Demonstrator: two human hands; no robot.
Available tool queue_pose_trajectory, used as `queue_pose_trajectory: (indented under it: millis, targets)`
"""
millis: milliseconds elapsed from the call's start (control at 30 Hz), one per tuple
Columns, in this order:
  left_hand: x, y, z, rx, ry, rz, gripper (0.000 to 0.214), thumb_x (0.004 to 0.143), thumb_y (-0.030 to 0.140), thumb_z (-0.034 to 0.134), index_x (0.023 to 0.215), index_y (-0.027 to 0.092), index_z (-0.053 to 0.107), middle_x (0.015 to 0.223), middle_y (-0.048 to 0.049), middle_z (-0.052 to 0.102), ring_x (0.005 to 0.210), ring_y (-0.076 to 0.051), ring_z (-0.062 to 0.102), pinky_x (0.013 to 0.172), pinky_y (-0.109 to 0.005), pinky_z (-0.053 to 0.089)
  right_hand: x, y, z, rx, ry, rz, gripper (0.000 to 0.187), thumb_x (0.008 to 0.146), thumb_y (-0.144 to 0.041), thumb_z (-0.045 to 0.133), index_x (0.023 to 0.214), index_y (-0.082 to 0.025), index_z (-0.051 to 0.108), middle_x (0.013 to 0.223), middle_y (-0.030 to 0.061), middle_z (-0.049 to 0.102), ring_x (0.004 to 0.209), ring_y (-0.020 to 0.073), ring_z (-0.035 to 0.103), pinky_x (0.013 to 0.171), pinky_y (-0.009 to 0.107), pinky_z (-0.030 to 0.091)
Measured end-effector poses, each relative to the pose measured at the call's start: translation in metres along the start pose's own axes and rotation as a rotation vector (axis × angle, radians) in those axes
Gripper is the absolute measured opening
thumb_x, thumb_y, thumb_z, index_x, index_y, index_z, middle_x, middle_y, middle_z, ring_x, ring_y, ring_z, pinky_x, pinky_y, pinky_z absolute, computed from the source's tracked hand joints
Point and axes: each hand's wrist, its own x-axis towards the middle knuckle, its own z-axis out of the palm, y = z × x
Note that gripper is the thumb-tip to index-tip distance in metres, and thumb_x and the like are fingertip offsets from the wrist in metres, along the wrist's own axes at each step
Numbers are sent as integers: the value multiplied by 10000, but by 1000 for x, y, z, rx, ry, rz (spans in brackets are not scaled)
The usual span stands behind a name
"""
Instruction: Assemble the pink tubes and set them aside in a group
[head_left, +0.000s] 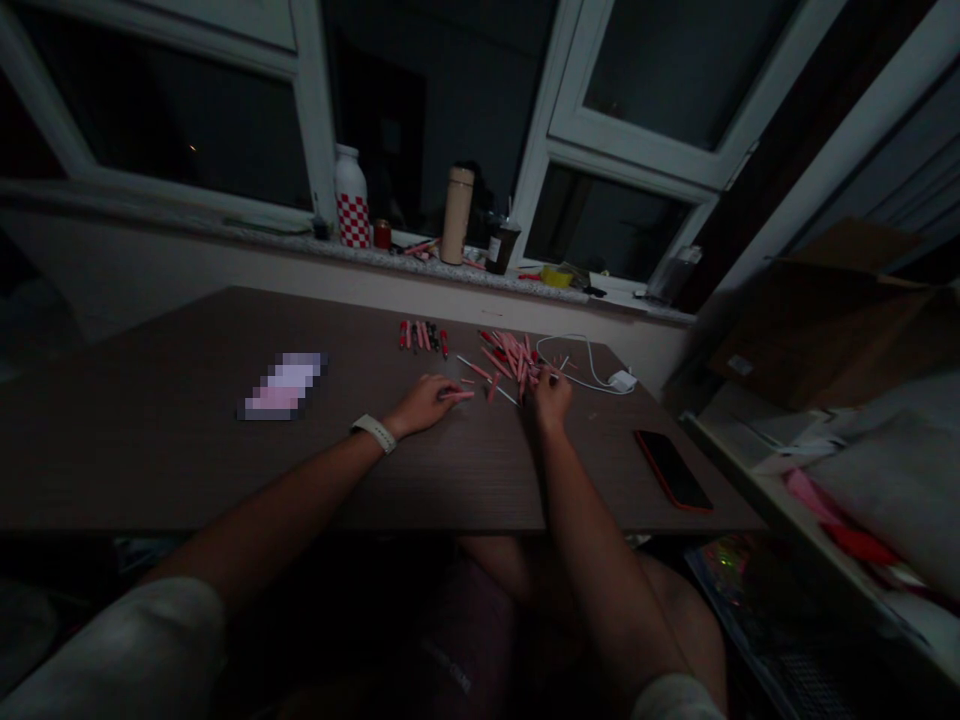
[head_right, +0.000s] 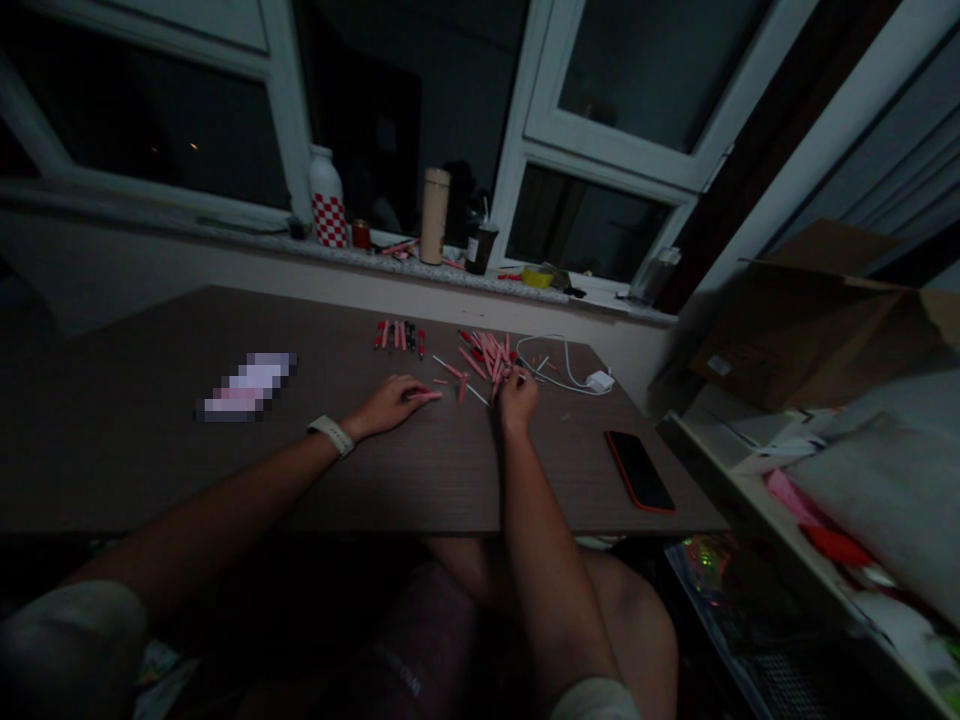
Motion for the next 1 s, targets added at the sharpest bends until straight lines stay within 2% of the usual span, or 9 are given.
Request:
queue_pose_trajectory:
  millis: [200, 500, 767, 1000]
  targets:
    - [0, 5, -2, 3, -20, 1, 308, 964, 442, 566, 1072, 230, 763, 1026, -66, 745, 975, -231, 636, 922, -386, 435, -1, 10, -2, -310, -137, 29, 249, 801, -288, 642, 974, -180, 783, 950, 118, 777, 884, 245, 721, 820, 300, 519]
    - [-1, 12, -6, -42, -12, -15, 300, 938, 460, 589, 1008, 233, 771, 979, -69, 749, 962, -246, 647, 925, -387, 443, -1, 16, -2, -376, -181, 45, 197, 712, -249, 726, 895, -195, 777, 897, 128, 767, 849, 270, 717, 766, 333, 528]
    - [-1, 7, -3, -35, -18, -34, 283, 933, 448, 596, 1010, 230, 758, 1002, -69, 745, 960, -237, 636, 922, -391, 434, -2, 11, 1, -438, -160, 40, 183, 732, -217, 681, 883, -174, 774, 864, 151, 757, 842, 265, 716, 780, 343, 531]
    - [-3, 0, -3, 117, -9, -77, 247, 909, 412, 609, 960, 230, 767, 956, -72, 743, 919, -252, 627, 899, -395, 413, -2, 4, -7, -398, -65, 115, 205, 734, -268, 707, 904, -190, 791, 839, 152, 752, 810, 279, 711, 772, 388, 539]
